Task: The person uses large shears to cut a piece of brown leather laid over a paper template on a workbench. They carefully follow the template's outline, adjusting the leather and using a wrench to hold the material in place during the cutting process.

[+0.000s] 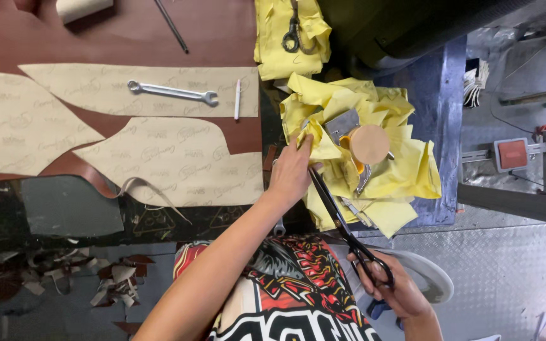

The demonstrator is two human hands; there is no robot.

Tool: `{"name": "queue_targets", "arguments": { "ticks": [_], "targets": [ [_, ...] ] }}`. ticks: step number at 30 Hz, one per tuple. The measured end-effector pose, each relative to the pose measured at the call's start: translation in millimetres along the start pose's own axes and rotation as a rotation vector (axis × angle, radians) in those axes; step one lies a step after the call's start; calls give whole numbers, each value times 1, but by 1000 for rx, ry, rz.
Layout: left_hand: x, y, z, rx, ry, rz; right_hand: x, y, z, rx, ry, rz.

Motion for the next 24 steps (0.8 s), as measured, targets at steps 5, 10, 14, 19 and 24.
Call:
{"name": "queue_targets", "arguments": {
  "ticks": [5,10,14,19,24],
  "targets": [
    [-9,12,-18,34,16,85,-15,-3,5,-23,-42,-105],
    [-23,32,-24,106,-88,158,-23,-9,14,-81,-49,-152],
    [-30,28,-20,46,79,205,-32,-14,21,-97,-38,-154],
    [-28,-19,25,77,105,244,-35,-20,25,-107,17,-112],
    [-3,-36,88,233,-9,-324,-29,-17,15,-76,16,-141]
  ]
}}
Point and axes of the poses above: each hand's wrist, its own z-axis away from the middle knuckle, its own y-axis out of the palm, x = y × z, the point moved 1 cm from there along -z, towards the middle knuckle, and after that the axes turned 7 degrees about z, right-handed, at the moved point
